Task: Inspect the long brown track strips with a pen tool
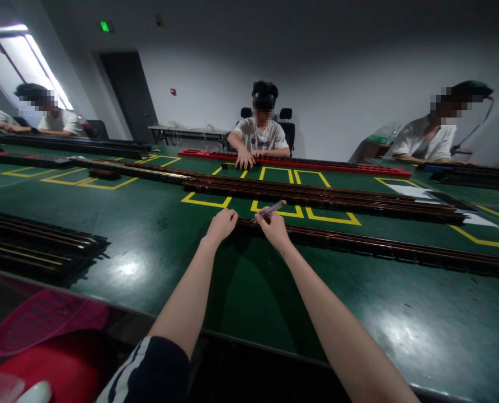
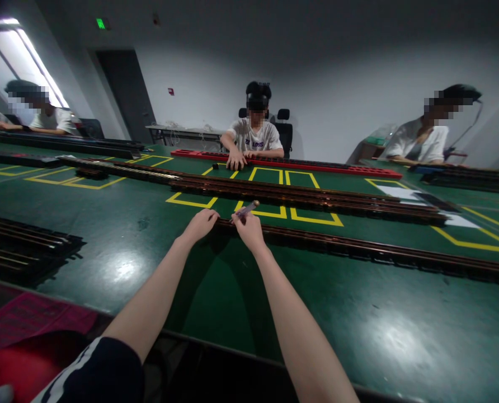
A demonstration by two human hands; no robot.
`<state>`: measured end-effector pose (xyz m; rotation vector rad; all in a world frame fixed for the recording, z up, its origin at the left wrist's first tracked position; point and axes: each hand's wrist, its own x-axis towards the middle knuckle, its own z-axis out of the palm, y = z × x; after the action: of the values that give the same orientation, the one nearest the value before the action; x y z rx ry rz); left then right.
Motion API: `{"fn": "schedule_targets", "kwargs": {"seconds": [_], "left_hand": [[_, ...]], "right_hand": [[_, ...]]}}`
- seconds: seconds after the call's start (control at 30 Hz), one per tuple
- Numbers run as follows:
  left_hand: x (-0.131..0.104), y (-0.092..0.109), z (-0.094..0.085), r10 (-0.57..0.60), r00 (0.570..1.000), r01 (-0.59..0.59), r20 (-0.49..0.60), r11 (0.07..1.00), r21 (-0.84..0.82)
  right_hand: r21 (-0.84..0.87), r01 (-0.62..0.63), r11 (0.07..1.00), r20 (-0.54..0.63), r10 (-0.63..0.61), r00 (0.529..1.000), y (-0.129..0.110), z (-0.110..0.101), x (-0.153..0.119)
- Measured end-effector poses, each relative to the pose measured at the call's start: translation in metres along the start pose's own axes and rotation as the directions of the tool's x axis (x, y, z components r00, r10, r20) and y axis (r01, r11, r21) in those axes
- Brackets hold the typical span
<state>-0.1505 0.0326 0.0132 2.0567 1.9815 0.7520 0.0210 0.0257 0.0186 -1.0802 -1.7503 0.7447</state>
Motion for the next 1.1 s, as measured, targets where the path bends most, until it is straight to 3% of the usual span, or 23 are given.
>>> {"fn": "schedule_targets", "kwargs": {"seconds": [0.33, 0.7, 1.1], "left_hand": [[0.003, -0.002, 0.003, 0.041, 0.999, -0.041, -0.001, 0.997, 0.065], [0.000, 0.001, 0.000, 0.023, 1.000, -0.024, 0.015, 0.997, 0.070], [0.001, 0.002, 0.004, 0.171, 0.985, -0.165, -0.026, 0.974, 0.156]], "right_hand": [[-0.094, 0.072, 0.993, 0.028, -0.069, 0.997, 0.006, 0.006, 0.005], [-0.036, 0.007, 0.999, -0.016, -0.007, 1.000, -0.002, -0.003, 0.001], [-0.048, -0.005, 0.999, -0.031, 0.003, 1.000, 0.004, -0.013, -0.002]]}}
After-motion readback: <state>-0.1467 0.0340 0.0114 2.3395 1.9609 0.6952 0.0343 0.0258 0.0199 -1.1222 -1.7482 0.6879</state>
